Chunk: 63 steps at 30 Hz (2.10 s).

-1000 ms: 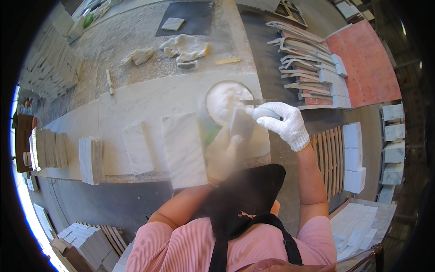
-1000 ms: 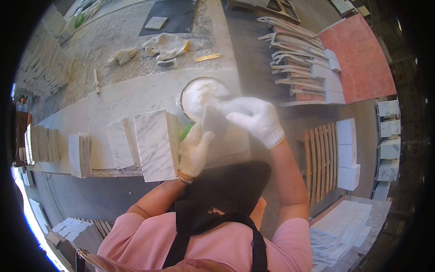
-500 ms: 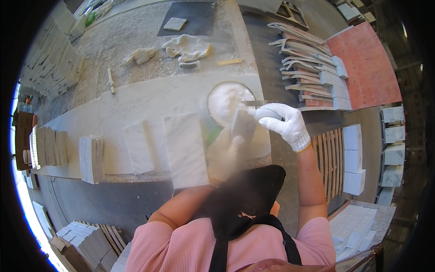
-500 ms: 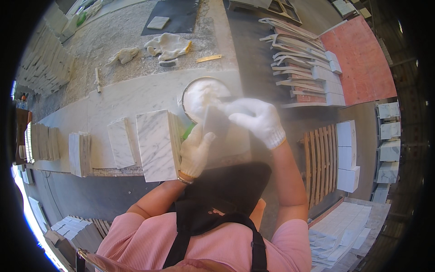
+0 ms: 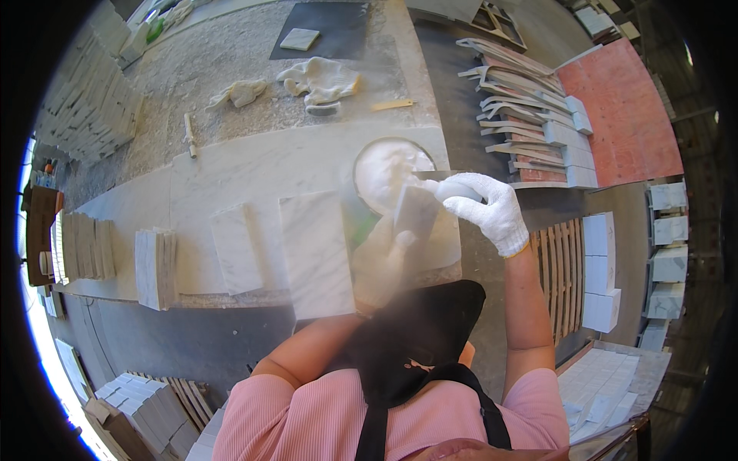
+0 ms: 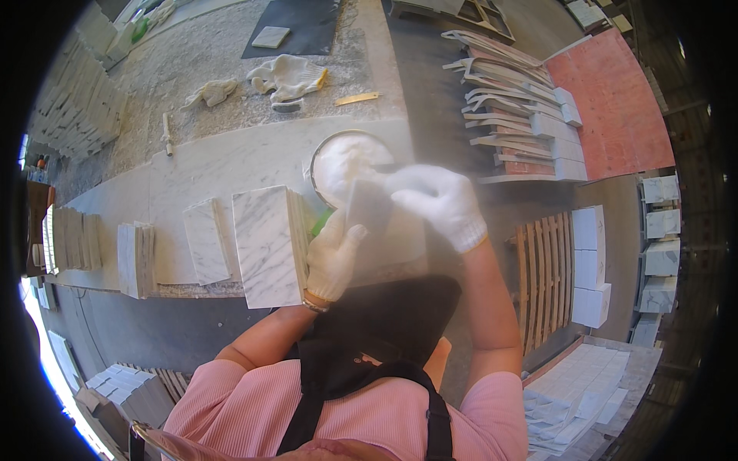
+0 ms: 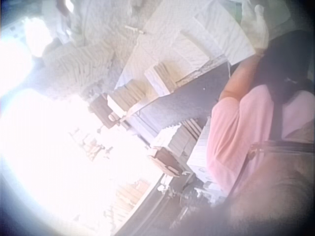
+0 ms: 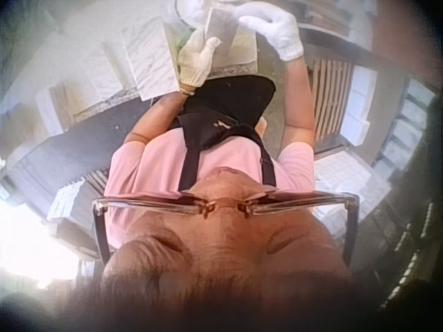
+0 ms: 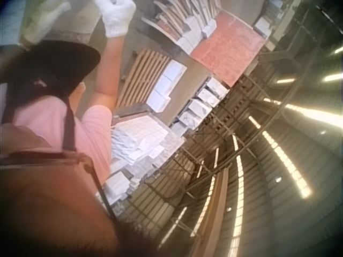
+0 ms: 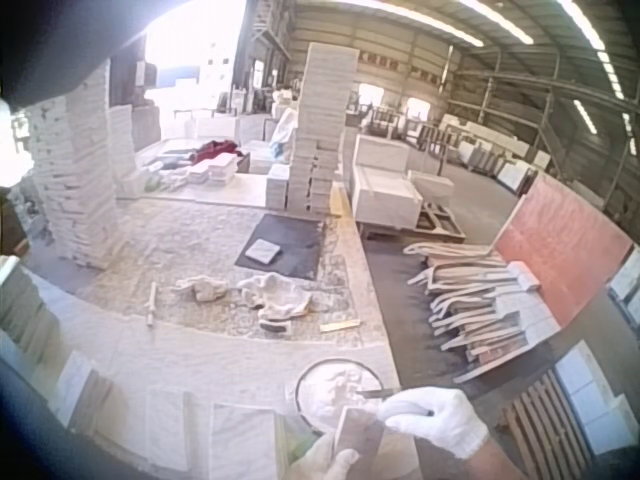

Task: The person applies a white paste from a metal bowl onto small rectangular tiles using a small metal spatula. They spread the paste over the tile surface and then use a green rectangular block to press or smooth the tile. The person repeats this process on multiple tiles.

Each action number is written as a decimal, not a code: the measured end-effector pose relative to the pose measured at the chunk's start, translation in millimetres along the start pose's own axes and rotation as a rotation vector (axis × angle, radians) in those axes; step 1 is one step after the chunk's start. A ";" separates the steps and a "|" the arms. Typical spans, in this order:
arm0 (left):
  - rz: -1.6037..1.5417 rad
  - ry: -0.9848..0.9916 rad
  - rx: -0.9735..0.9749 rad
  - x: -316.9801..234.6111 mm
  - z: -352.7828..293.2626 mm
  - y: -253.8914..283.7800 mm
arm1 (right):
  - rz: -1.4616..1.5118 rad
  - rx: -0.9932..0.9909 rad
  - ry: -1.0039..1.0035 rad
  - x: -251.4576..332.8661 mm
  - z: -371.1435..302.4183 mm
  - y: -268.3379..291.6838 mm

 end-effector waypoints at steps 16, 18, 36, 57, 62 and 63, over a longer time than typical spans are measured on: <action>-0.272 0.136 0.114 3.5 -4.0 -5.2 | 0.120 -0.079 -0.086 -81.7 114.9 7.6; -0.328 0.161 0.127 5.2 -5.1 -7.1 | 0.058 -0.038 -0.150 -95.7 123.8 -2.7; -0.460 0.323 0.156 2.9 -6.4 -12.8 | -0.403 -0.164 0.022 -41.6 46.0 8.9; -0.359 0.264 0.127 9.2 -3.2 -10.9 | 0.073 -0.048 -0.184 -59.0 55.7 -14.4; -0.339 0.226 0.145 8.4 -2.3 -11.7 | 0.200 -0.041 -0.208 -43.3 41.6 -2.4; -0.346 0.231 0.145 8.6 -2.5 -11.9 | 0.183 -0.041 -0.201 -39.4 38.9 -1.4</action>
Point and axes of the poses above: each hand's wrist, its own z-axis towards the middle knuckle, its own y-axis out of the back of the hand, x = y × z, the point moved 7 cm from there along z, towards the middle knuckle, and after that the axes turned 4 degrees about -x, right-handed, at the moved point
